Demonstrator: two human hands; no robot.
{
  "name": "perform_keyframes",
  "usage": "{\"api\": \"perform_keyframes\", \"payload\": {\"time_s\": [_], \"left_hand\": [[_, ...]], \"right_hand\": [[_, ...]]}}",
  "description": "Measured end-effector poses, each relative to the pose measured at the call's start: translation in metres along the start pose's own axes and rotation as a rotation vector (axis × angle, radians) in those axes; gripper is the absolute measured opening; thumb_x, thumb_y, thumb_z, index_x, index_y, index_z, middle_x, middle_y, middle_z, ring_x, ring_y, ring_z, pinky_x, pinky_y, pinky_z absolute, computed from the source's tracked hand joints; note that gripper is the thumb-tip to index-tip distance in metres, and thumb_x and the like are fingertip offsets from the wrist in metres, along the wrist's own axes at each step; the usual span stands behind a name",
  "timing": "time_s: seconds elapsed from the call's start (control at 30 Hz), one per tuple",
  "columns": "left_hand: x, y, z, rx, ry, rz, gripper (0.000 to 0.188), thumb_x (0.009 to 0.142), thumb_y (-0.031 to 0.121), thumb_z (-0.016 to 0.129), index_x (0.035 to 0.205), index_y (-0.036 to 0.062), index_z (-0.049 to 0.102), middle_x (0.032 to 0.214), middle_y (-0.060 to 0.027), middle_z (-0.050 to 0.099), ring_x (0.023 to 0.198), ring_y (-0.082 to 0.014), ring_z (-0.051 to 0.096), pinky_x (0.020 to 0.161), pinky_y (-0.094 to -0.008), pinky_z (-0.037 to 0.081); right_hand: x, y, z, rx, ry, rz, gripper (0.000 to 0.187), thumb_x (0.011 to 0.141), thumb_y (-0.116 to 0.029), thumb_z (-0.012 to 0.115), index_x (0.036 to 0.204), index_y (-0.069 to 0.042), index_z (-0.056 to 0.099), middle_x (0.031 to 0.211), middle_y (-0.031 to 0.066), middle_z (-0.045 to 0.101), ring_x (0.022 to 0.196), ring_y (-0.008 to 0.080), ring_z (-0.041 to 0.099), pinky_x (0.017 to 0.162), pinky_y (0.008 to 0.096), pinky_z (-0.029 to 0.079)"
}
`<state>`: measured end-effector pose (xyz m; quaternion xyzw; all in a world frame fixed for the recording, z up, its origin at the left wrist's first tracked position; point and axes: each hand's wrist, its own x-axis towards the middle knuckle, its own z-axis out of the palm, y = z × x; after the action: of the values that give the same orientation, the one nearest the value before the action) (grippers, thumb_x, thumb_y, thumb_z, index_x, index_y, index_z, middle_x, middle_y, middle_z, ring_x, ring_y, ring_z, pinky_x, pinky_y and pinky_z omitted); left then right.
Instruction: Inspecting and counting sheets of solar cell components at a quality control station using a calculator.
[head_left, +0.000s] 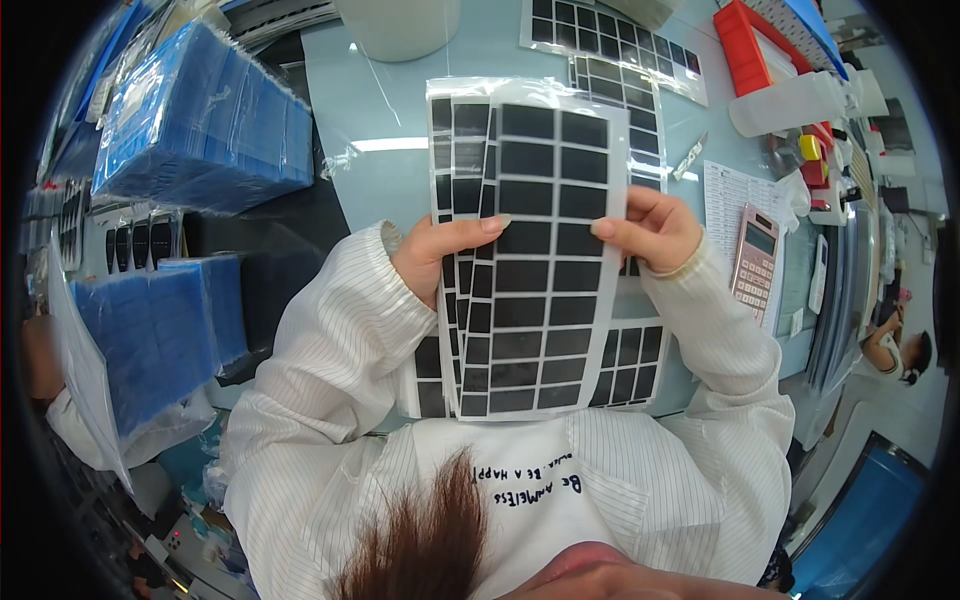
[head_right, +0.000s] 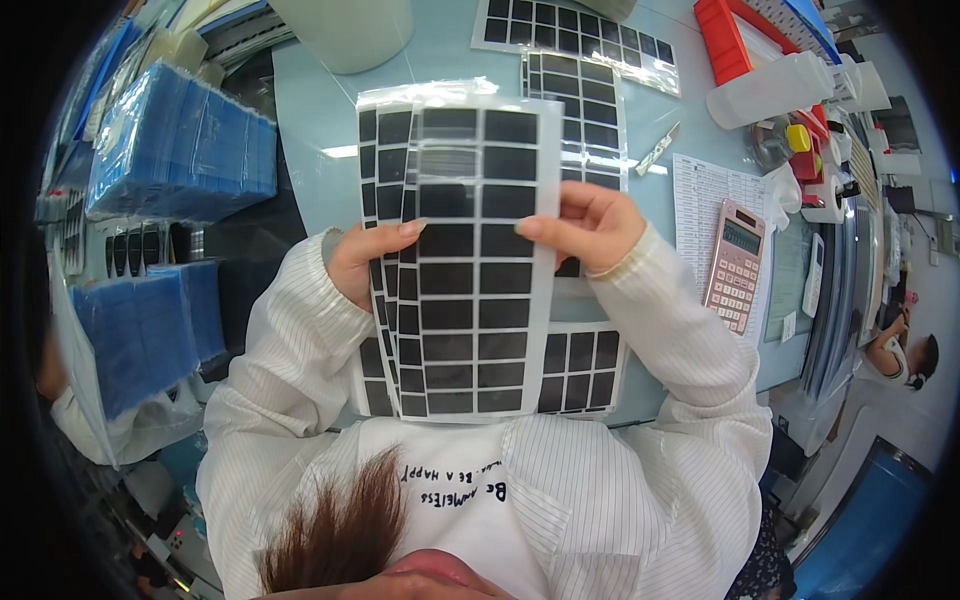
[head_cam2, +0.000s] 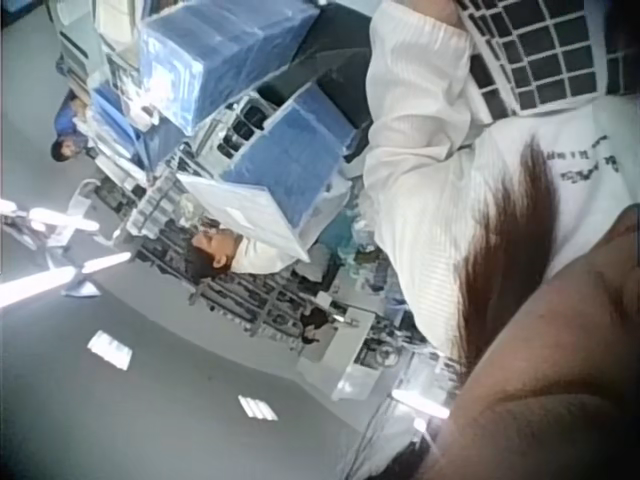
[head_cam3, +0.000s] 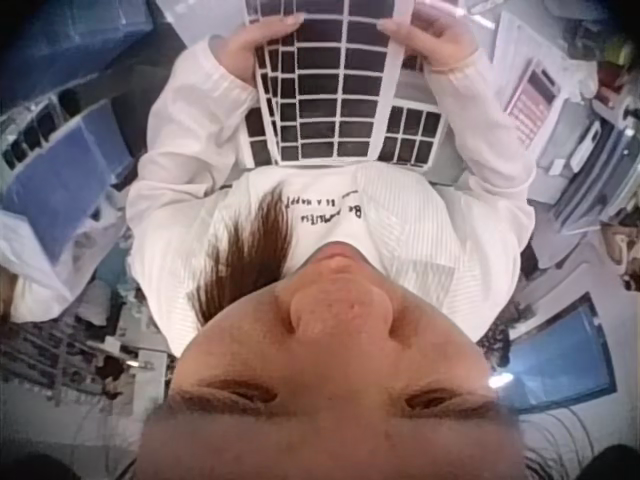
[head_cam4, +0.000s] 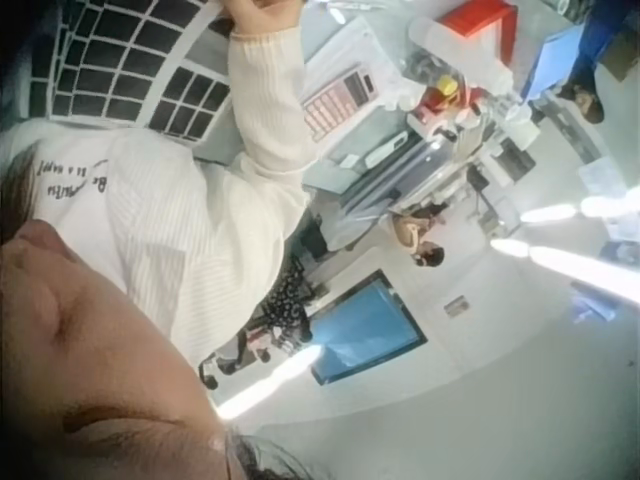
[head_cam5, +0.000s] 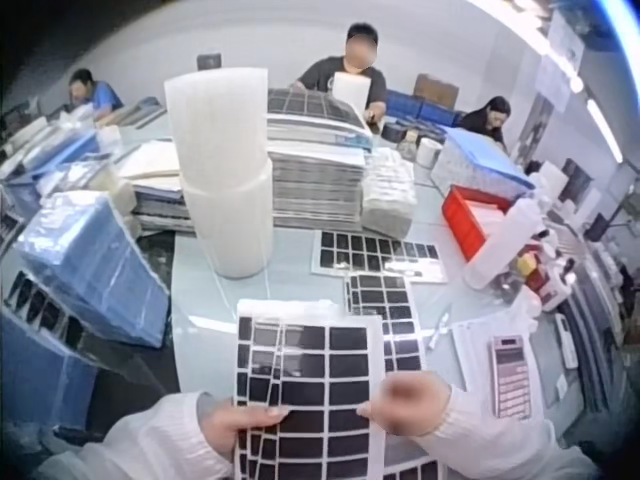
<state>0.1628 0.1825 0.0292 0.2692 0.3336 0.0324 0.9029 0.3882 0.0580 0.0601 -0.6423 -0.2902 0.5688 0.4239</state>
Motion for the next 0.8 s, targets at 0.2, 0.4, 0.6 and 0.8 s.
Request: {"api": "perform_keyframes", "payload": {"time_s": [0.2,0.4,0.6,0.8], "left_hand": [[-0.003,0.003,-0.001,0.0,0.07,0.039,0.04,0.081,0.032,0.068,0.107,0.0021,0.062,0.089,-0.0096,0.069,0.075,-0.016,0.068,0.068,-0.0298,0.057],[-0.006,0.008,0.008,-0.049,0.037,0.049,0.04,0.083,0.03,0.066,0.11,0.0012,0.062,0.096,-0.013,0.068,0.081,-0.0182,0.068,0.072,-0.0314,0.057],[-0.006,0.011,-0.007,-0.132,0.016,-0.015,0.042,0.081,0.029,0.064,0.109,-0.002,0.062,0.098,-0.0174,0.067,0.084,-0.0233,0.067,0.076,-0.0346,0.056],[-0.006,0.01,-0.015,-0.314,-0.108,0.01,0.028,0.077,0.018,0.057,0.095,-0.0021,0.067,0.089,-0.0164,0.069,0.074,-0.0231,0.067,0.072,-0.0322,0.056]], "right_hand": [[0.008,0.002,-0.013,0.093,0.147,-0.012,0.026,0.079,-0.012,0.07,0.101,0.001,0.065,0.082,0.0026,0.066,0.065,0.0082,0.059,0.059,0.02,0.045],[0.03,-0.009,-0.094,0.119,0.3,0.02,0.025,0.081,-0.011,0.069,0.101,0.001,0.063,0.085,0.009,0.068,0.071,0.0157,0.066,0.067,0.0248,0.052],[0.056,0.004,-0.117,0.092,0.44,0.055,0.036,0.074,-0.016,0.078,0.102,0.002,0.065,0.087,0.0097,0.069,0.069,0.0163,0.065,0.069,0.027,0.054],[0.056,0.002,-0.094,-0.853,0.702,-0.139,0.046,0.071,-0.024,0.081,0.107,0.0,0.065,0.08,0.0038,0.063,0.067,0.0088,0.054,0.064,0.021,0.045]]}}
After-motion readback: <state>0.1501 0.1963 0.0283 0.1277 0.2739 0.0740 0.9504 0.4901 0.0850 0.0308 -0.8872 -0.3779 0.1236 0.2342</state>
